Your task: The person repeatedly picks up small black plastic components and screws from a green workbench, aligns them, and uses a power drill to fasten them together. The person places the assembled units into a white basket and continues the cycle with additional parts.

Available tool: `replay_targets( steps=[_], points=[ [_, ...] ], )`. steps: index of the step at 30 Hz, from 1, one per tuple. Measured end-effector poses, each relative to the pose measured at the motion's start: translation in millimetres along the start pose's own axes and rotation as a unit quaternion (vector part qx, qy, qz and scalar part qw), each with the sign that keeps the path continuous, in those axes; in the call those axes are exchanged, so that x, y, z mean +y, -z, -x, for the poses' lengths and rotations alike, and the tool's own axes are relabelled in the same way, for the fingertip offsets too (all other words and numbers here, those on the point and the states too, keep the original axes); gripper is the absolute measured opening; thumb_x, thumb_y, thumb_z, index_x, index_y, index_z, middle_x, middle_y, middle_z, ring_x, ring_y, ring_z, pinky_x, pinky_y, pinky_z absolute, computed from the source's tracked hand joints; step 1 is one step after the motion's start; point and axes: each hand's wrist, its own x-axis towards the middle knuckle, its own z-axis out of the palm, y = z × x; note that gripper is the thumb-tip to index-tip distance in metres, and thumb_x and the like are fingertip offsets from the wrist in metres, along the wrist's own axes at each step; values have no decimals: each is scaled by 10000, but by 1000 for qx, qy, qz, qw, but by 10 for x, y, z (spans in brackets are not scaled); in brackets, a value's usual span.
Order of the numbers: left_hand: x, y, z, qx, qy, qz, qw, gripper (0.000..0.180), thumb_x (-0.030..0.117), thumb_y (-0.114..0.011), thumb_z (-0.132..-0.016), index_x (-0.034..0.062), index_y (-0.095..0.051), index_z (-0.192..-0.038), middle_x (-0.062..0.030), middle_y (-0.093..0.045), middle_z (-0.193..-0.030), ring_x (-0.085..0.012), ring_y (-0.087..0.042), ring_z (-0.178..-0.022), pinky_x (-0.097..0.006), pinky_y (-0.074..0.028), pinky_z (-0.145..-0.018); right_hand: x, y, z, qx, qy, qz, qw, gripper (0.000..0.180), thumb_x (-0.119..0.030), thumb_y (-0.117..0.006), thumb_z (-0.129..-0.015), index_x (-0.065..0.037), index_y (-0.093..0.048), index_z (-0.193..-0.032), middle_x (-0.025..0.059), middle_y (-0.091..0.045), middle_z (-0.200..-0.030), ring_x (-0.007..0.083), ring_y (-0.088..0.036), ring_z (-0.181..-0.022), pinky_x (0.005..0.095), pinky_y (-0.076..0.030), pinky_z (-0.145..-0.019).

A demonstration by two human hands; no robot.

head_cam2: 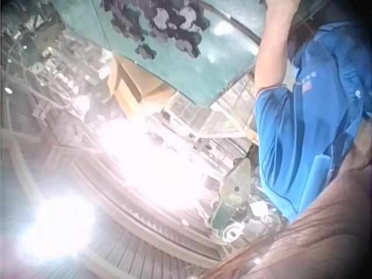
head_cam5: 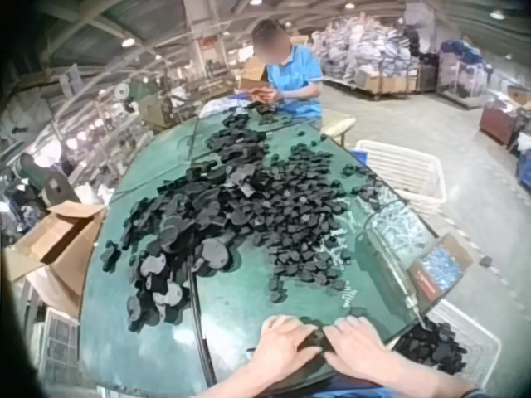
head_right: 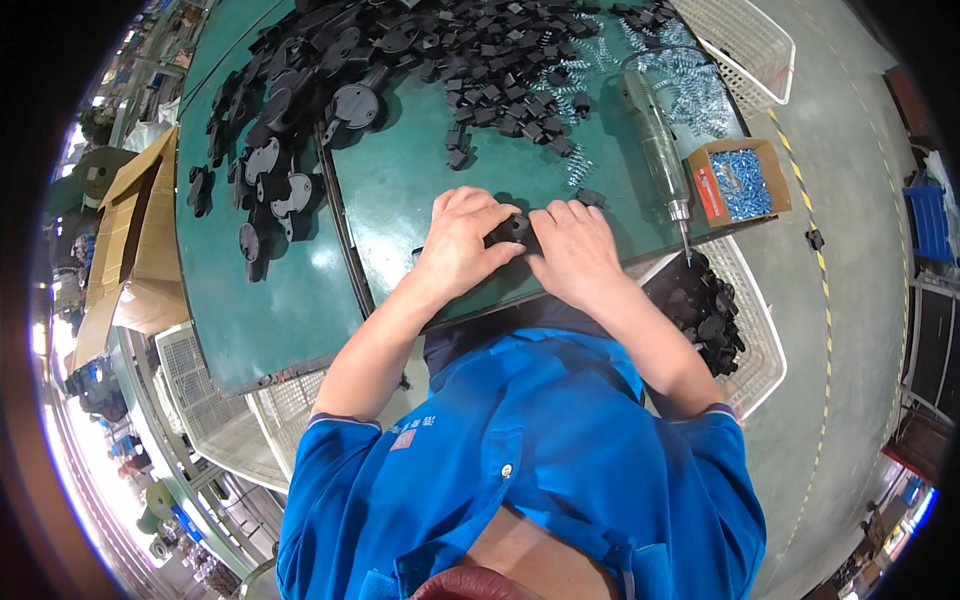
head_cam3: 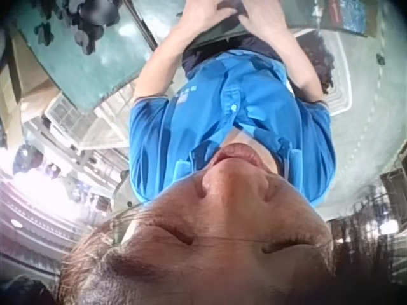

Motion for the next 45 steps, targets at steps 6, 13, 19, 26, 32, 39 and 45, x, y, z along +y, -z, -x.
replay_targets(
  steps=[6, 13, 19, 26, 32, 39, 45],
  points=[
    [-58, 174, -30, 43, 126, 228, 964, 343, 145, -756, -772, 10, -688, -1080, -75, -690, -983, -196, -626, -929, -353, -509, -824, -7, -4, -147, 107, -24, -180, 977, 245, -89, -740, -776, -29, -633, -988, 97, -611, -869, 248, -626, -803, 365, -507, -678],
    [210, 131, 169, 94, 213, 659, 715, 430, 184, -720, -886, -18, -595, -1245, -50, -659, -1087, -115, -618, -956, -258, -501, -845, -199, 334, -201, 157, 29, -297, 942, 294, -79, -781, -780, -10, -659, -1038, 98, -633, -795, 213, -629, -664, 300, -502, -597],
    [262, 231, 183, 74, 176, 499, 845, 400, 163, -741, -871, -21, -622, -1204, -36, -649, -1060, -110, -592, -925, -255, -489, -814, -170, 478, -143, 120, 71, -196, 971, 251, -49, -762, -785, -7, -672, -1017, 128, -657, -817, 248, -648, -666, 332, -500, -570],
    [326, 108, 131, 63, 202, 646, 734, 461, 232, -733, -879, -34, -598, -1230, -64, -652, -1093, -121, -610, -953, -262, -501, -845, -123, 274, -114, 221, 77, -269, 935, 258, -37, -777, -774, 20, -666, -1000, 131, -654, -760, 242, -641, -614, 323, -499, -535],
    [55, 294, -215, -66, 116, 242, 961, 360, 186, -777, -771, -4, -693, -1066, -59, -640, -876, -195, -600, -895, -335, -484, -794, 255, -71, -128, 212, 99, -183, 955, 260, -103, -811, -640, -45, -685, -860, 65, -641, -703, 227, -631, -577, 327, -488, -507],
    [-9, 61, -238, -79, 13, -33, 996, 366, 241, -792, -701, 38, -703, -992, -93, -629, -876, -296, -567, -941, -433, -417, -859, 343, -254, -164, 104, 103, 43, 988, 258, -275, -763, -649, -131, -548, -648, 20, -554, -612, 208, -624, -579, 338, -492, -566],
    [63, 23, -173, -68, -14, -82, 994, 388, 197, -808, -676, 70, -700, -1026, -87, -628, -915, -290, -563, -1038, -480, -375, -997, 547, 599, -225, 82, -98, 149, 981, 385, -316, -776, -751, -63, -592, -976, 114, -608, -862, 304, -651, -825, 405, -532, -672]
  ],
)
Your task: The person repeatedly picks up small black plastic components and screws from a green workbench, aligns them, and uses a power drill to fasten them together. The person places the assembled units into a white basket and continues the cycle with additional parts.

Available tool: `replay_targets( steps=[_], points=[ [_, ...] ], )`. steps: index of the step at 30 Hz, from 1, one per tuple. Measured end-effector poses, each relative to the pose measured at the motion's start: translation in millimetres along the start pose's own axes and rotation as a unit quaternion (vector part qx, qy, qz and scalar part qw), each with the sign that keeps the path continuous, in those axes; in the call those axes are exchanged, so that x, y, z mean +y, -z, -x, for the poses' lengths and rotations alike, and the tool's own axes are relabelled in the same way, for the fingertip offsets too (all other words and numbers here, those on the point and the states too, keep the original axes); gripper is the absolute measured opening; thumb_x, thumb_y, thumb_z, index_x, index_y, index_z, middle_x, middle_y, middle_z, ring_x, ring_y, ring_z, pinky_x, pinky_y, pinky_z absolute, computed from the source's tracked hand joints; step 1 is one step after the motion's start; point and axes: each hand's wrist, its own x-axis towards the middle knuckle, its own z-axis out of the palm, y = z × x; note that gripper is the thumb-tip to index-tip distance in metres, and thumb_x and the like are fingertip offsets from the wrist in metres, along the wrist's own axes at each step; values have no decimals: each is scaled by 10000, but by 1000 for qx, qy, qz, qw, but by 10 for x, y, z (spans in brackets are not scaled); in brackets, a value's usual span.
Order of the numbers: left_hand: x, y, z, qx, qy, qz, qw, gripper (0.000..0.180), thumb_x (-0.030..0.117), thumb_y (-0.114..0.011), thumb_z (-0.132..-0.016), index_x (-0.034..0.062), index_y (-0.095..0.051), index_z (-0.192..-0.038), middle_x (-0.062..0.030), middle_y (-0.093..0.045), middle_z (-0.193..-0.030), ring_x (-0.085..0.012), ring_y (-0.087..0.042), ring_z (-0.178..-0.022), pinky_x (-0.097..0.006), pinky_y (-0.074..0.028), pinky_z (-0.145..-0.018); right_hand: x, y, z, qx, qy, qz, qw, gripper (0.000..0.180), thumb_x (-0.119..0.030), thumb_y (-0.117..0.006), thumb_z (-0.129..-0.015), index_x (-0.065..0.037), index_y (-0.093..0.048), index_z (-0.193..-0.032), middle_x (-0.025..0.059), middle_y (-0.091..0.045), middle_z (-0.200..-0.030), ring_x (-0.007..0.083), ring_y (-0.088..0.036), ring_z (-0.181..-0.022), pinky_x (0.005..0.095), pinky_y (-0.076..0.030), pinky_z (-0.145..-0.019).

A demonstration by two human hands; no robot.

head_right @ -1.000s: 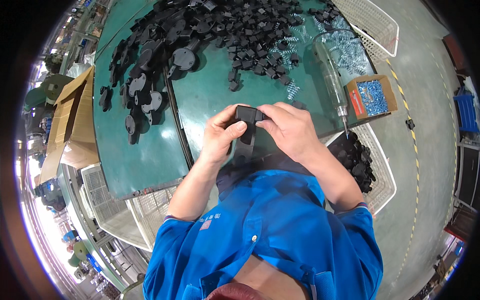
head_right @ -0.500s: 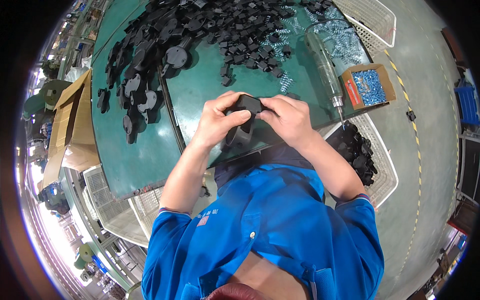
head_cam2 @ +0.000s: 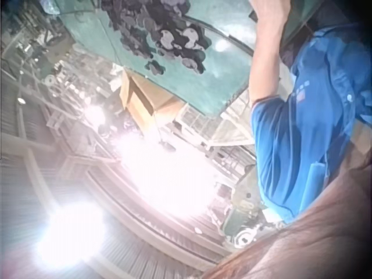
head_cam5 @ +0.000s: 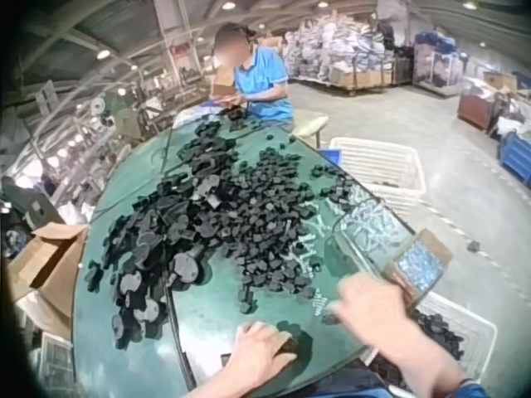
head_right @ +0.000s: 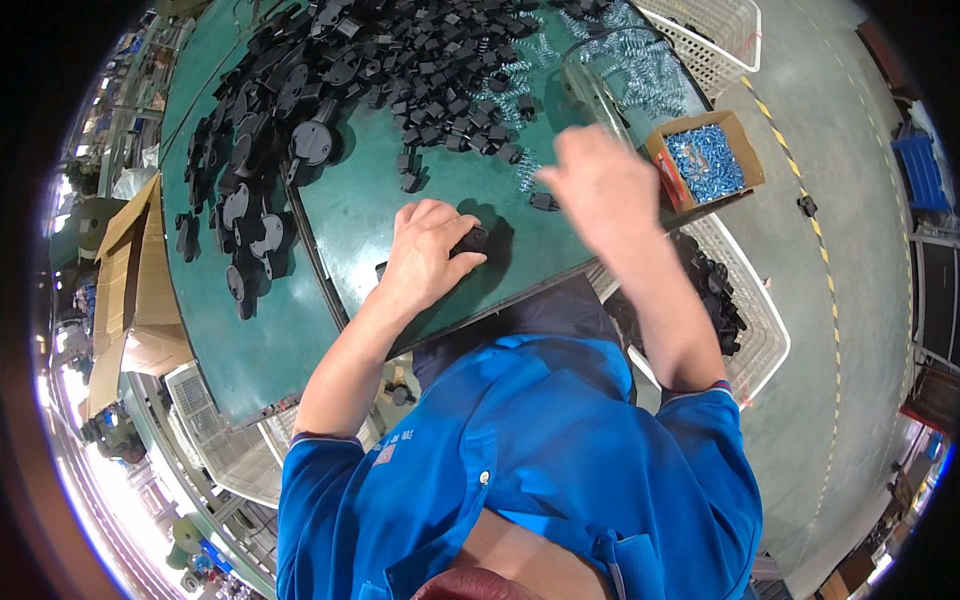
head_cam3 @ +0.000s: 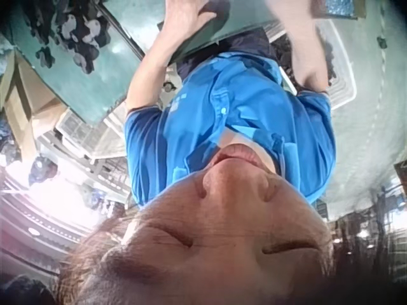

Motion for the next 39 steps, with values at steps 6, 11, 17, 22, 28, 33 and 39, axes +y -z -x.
replay_targets(
  steps=[6, 11, 17, 22, 28, 33, 39],
  points=[
    [-42, 4, -15, -12, 17, 23, 1000, 378, 198, -811, -665, 68, -706, -1004, -73, -634, -925, -283, -566, -1057, -541, -308, -1091, 468, -345, -182, -82, -128, 119, 981, 585, -367, -769, -796, 31, -487, -1121, 179, -634, -938, 346, -684, -862, 415, -576, -723],
    [-65, 8, -6, -10, 22, 25, 999, 377, 203, -810, -664, 64, -710, -1000, -64, -628, -934, -264, -567, -1062, -553, -302, -1091, 467, -216, -148, -28, -115, -6, 993, 557, -302, -706, -839, 33, -517, -1242, 230, -670, -1038, 374, -682, -892, 424, -558, -757],
    [-75, -4, 21, -5, 17, 16, 1000, 407, 206, -816, -662, 80, -705, -1032, -53, -619, -951, -250, -567, -1046, -544, -314, -1087, -112, 193, -33, 136, -46, -605, 783, 425, -25, -754, -787, 7, -536, -1151, 61, -596, -967, 140, -609, -800, 283, -520, -730],
    [-57, -38, 17, -16, 23, -8, 1000, 402, 204, -827, -648, 100, -700, -1014, -32, -601, -903, -236, -573, -1015, -525, -340, -1074, -510, 17, -123, 200, 52, -728, 653, 538, -46, -724, -799, 15, -399, -1222, 132, -482, -1047, 229, -641, -741, 371, -570, -639],
    [-49, -23, 13, -2, 32, 17, 999, 391, 189, -830, -640, 113, -696, -999, -25, -582, -857, -232, -575, -975, -521, -351, -1067, -695, -195, -126, 212, 90, -699, 677, 554, -88, -695, -831, -7, -328, -1239, 141, -449, -1033, 249, -637, -698, 353, -562, -594],
    [-64, -35, 14, -3, 34, 22, 999, 378, 191, -828, -642, 119, -696, -989, -23, -572, -852, -228, -575, -963, -511, -351, -1069, -712, -219, -144, 210, 87, -691, 686, 656, -104, -694, -833, -20, -263, -1320, 146, -456, -1027, 247, -635, -693, 361, -566, -586],
    [-80, -33, 12, -5, 31, 20, 999, 384, 203, -823, -647, 112, -696, -997, -22, -568, -855, -227, -574, -963, -510, -350, -1067, -731, -278, -149, 203, 78, -678, 702, 705, -130, -701, -824, -18, -248, -1352, 143, -483, -997, 240, -630, -713, 380, -568, -617]
  ],
)
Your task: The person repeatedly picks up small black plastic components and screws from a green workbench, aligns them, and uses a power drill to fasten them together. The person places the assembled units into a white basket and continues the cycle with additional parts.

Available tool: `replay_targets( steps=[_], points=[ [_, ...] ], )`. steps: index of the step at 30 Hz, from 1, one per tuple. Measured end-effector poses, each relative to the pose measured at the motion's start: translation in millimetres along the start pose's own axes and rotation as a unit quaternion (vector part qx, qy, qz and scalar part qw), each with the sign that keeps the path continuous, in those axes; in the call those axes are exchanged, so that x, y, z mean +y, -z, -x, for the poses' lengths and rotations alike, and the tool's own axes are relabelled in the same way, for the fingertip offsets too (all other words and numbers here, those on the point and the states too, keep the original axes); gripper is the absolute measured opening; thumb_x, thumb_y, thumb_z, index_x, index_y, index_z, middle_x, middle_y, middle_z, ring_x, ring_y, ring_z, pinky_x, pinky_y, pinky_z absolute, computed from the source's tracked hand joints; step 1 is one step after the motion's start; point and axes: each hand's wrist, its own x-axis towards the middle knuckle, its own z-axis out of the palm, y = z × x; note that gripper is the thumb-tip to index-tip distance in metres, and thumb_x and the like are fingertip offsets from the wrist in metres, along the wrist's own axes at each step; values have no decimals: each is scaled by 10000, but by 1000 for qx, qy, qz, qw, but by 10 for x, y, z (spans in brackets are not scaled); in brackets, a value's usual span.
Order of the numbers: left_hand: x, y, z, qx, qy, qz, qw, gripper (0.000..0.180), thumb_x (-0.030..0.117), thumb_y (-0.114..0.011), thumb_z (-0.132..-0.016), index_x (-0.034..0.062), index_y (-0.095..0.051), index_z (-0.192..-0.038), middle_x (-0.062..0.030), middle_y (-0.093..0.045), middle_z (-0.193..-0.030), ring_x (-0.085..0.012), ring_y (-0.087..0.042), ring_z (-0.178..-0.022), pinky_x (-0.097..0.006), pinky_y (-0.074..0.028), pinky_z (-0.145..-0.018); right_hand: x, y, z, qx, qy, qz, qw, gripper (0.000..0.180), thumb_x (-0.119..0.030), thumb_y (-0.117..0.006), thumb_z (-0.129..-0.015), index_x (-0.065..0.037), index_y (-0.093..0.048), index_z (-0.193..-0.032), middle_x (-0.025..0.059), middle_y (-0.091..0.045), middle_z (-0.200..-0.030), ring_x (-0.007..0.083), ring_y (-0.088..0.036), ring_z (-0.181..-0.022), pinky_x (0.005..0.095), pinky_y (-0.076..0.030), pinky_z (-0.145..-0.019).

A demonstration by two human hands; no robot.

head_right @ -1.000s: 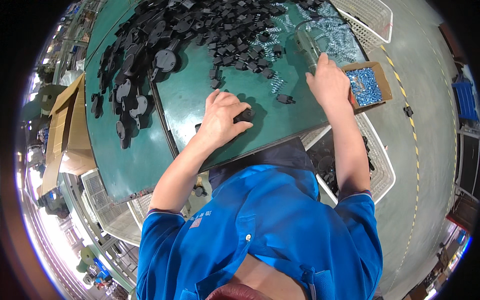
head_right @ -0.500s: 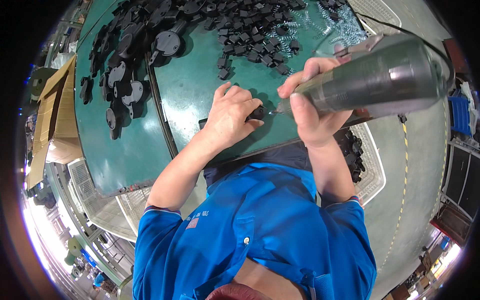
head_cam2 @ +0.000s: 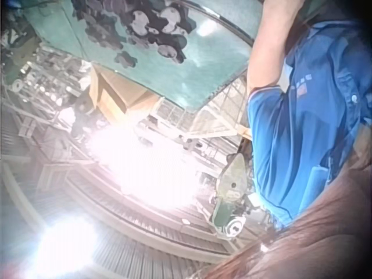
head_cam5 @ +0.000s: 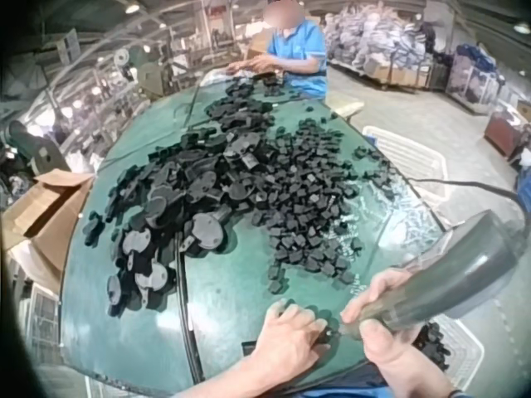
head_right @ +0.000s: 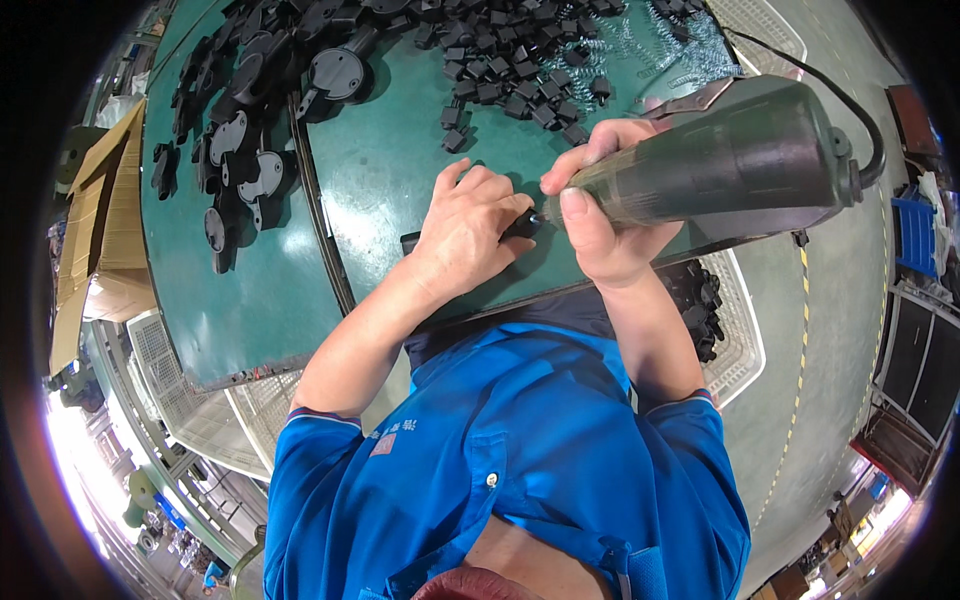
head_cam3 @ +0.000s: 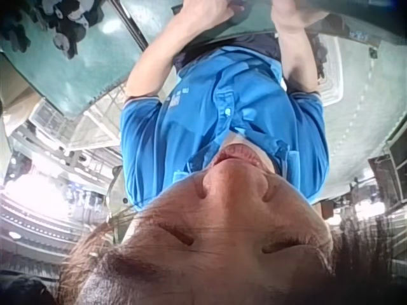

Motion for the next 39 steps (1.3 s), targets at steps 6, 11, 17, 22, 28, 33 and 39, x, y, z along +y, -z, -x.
replay_targets(
  steps=[6, 11, 17, 22, 28, 33, 39],
  points=[
    [-18, -21, 7, 13, -6, 1, 1000, 295, 179, -779, -656, 104, -696, -929, -26, -560, -852, -232, -569, -965, -512, -354, -1057, 15, 77, -26, -190, 63, 158, 967, 724, -81, -676, -815, -2, -217, -1369, 159, -456, -1026, 243, -627, -685, 377, -567, -611],
    [-35, -46, 21, 44, -20, 33, 998, 198, 175, -749, -660, 100, -689, -832, -29, -559, -855, -239, -565, -959, -513, -363, -1036, -13, 42, -48, -225, 69, 199, 951, 684, -50, -657, -803, 3, -240, -1343, 156, -452, -1040, 237, -626, -692, 367, -564, -625],
    [-45, -76, 22, 59, -28, 29, 997, 170, 186, -745, -656, 89, -676, -776, -27, -559, -848, -239, -566, -954, -491, -374, -1007, -22, -26, 48, -175, -28, 154, 972, 328, -63, -650, -791, -24, -494, -1076, 61, -583, -912, 228, -551, -943, 384, -427, -871],
    [-75, -99, 27, 34, -29, -7, 999, 303, 278, -792, -663, 123, -705, -910, -25, -581, -877, -223, -559, -988, -470, -379, -989, 59, 20, 14, -214, 81, 190, 955, 658, -15, -665, -793, 16, -300, -1340, 128, -512, -1025, 197, -626, -752, 349, -543, -719],
    [-75, -82, 21, 39, -31, 7, 999, 326, 249, -804, -650, 114, -705, -930, -29, -592, -897, -226, -559, -997, -436, -387, -956, -256, -270, -148, 9, -23, 93, 995, 441, -27, -664, -855, 31, -442, -1232, 94, -612, -869, 146, -615, -746, 273, -509, -654],
    [-42, 12, 18, 35, -10, 80, 996, 390, 221, -820, -665, 65, -714, -1007, -83, -637, -907, -276, -590, -937, -427, -439, -856, -449, 463, -593, 8, -93, 423, 901, 615, -159, -719, -852, 29, -409, -1349, 178, -626, -1067, 281, -642, -941, 352, -517, -828],
    [309, -39, 15, -121, 221, 870, 424, 448, 372, -590, -966, -34, -594, -1157, -216, -673, -1042, -345, -666, -997, -435, -563, -891, 16, 973, -188, -102, -237, 675, 691, 673, -207, -729, -814, -53, -406, -1384, 226, -560, -1200, 395, -608, -1054, 478, -520, -843]
  ],
)
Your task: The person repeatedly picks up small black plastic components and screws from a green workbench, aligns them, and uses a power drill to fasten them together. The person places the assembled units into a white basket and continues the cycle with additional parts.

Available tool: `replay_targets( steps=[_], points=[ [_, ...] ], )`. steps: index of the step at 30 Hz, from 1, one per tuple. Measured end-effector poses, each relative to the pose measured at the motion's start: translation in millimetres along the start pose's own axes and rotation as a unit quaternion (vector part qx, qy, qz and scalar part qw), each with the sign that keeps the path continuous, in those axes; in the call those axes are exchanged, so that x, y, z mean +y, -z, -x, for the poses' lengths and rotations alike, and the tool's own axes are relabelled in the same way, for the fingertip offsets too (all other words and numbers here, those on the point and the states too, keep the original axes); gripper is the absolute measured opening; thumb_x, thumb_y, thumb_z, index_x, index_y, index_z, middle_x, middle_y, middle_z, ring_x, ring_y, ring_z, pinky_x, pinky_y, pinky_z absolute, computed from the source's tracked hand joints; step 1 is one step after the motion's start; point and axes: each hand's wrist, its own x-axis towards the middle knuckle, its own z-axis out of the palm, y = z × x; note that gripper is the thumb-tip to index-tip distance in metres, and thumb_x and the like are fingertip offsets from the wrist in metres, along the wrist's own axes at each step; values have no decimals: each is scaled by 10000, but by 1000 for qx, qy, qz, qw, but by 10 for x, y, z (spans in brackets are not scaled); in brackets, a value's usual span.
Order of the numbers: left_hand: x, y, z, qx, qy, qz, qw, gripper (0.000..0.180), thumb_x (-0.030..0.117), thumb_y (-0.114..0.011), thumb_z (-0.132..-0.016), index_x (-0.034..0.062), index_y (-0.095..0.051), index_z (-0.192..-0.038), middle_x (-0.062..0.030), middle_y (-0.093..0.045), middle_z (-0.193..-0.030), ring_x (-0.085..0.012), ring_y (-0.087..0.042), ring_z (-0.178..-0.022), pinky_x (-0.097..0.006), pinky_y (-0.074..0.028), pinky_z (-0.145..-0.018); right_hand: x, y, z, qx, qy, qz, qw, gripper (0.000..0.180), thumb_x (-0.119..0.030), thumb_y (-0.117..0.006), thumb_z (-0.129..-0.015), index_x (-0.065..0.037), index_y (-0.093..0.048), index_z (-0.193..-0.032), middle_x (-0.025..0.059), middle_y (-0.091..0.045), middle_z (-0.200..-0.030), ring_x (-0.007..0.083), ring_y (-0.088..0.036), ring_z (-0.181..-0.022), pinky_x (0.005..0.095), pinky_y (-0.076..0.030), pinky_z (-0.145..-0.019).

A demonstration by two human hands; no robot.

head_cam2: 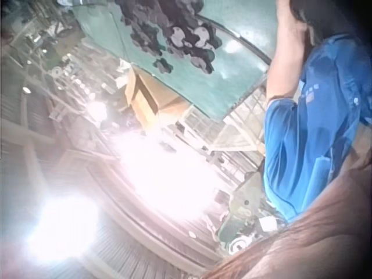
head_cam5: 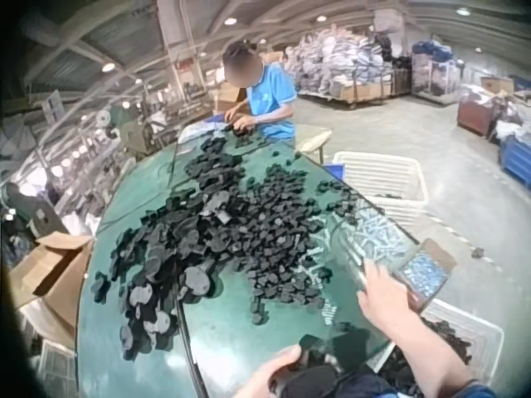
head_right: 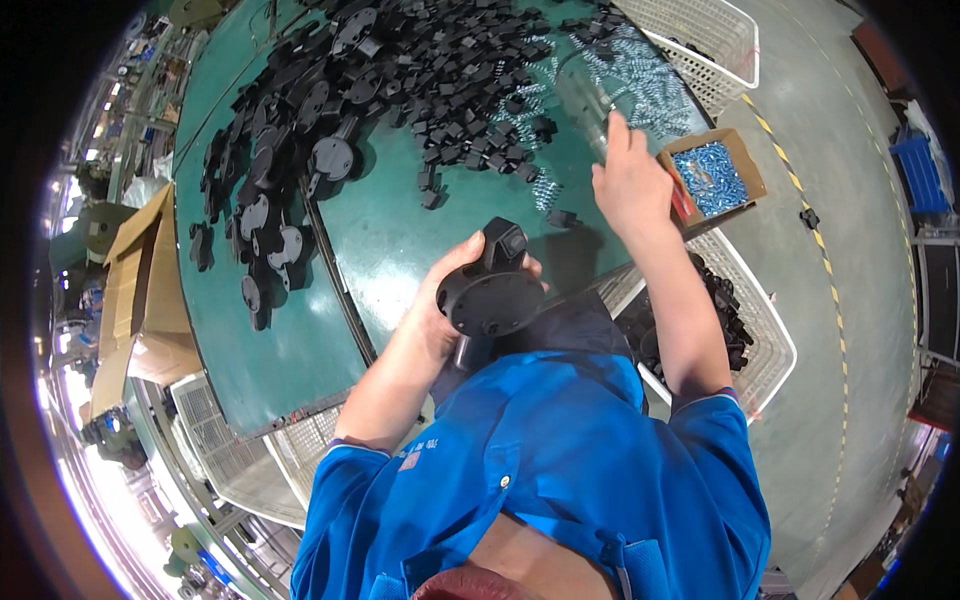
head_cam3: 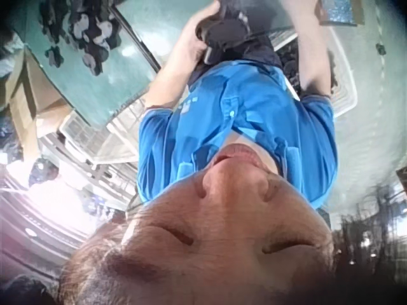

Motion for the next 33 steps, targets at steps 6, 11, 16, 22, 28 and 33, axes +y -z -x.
replay_targets(
  steps=[6, 11, 16, 22, 28, 33],
  points=[
    [-244, -56, -137, -22, 70, 134, 988, 445, 384, -583, -959, 0, -597, -1184, -233, -656, -1087, -379, -655, -1019, -513, -530, -954, 3, 266, 371, 128, 192, -132, 964, 433, -263, -678, -886, -16, -586, -1229, 184, -589, -1223, 348, -583, -1098, 414, -476, -922],
    [-371, -69, -267, -27, 90, 87, 992, 466, 420, -556, -967, 32, -586, -1223, -188, -654, -1141, -311, -648, -1080, -479, -533, -954, 85, 259, 774, -242, 109, -574, 775, 440, -275, -599, -961, -18, -580, -1318, 75, -668, -1115, 107, -619, -848, 264, -510, -716],
    [-864, -357, -569, -19, 159, 4, 987, 436, 392, -554, -988, 53, -575, -1262, -122, -641, -1199, -259, -639, -1089, -432, -525, -940, 659, 487, 1024, -211, 27, -561, 800, 380, -205, -627, -905, -19, -641, -1236, 64, -704, -1051, 136, -637, -789, 307, -523, -717],
    [-1126, -450, -684, -84, 159, -415, 892, 479, 354, -587, -992, 15, -548, -1327, -100, -646, -1224, -164, -637, -1062, -313, -505, -914, 1952, 949, 1369, -358, -12, -57, 932, 358, -250, -709, -770, -87, -711, -1088, 173, -706, -914, 275, -690, -861, 383, -523, -780],
    [-932, -195, -601, -49, 96, -365, 925, 522, 258, -640, -957, -50, -505, -1356, -139, -628, -1256, -203, -595, -1148, -333, -457, -1006, 1854, 757, 1546, -273, -93, -451, 845, 490, -228, -778, -808, -25, -633, -1230, 100, -678, -1078, 152, -599, -929, 316, -507, -868],
    [-968, -402, -421, -186, 112, -450, 866, 421, 286, -673, -934, -18, -581, -1209, -25, -611, -1027, -115, -546, -969, -279, -457, -857, 1155, 853, 1349, -159, 25, -526, 835, 491, -160, -831, -727, 1, -669, -1162, 42, -642, -926, 100, -597, -833, 273, -498, -704]
  ],
)
